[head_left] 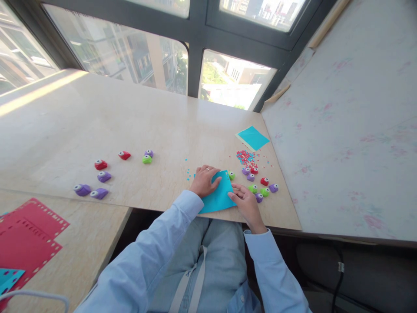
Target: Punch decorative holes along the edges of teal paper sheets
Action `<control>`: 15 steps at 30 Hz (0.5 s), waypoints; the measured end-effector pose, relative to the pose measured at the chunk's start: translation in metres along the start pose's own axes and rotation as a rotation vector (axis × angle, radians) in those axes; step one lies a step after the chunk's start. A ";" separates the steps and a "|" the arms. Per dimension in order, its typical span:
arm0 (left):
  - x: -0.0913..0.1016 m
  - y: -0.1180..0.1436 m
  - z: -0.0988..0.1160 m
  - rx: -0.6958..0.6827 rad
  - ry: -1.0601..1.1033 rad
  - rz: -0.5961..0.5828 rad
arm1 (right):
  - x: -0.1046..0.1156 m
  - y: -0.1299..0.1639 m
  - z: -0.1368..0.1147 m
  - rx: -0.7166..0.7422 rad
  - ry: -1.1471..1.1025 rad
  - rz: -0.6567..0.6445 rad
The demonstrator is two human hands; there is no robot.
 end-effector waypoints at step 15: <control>-0.005 -0.024 -0.010 0.112 -0.010 -0.092 | 0.001 -0.074 -0.032 0.505 0.840 -0.268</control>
Point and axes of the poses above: each hand's wrist, its own y-axis away from the middle knuckle, its own x-axis out of the back of the hand, z = x × y, the point moved 7 cm from there along -y, towards the middle knuckle, and after that the axes turned 15 degrees about x, right-handed, at the moved point
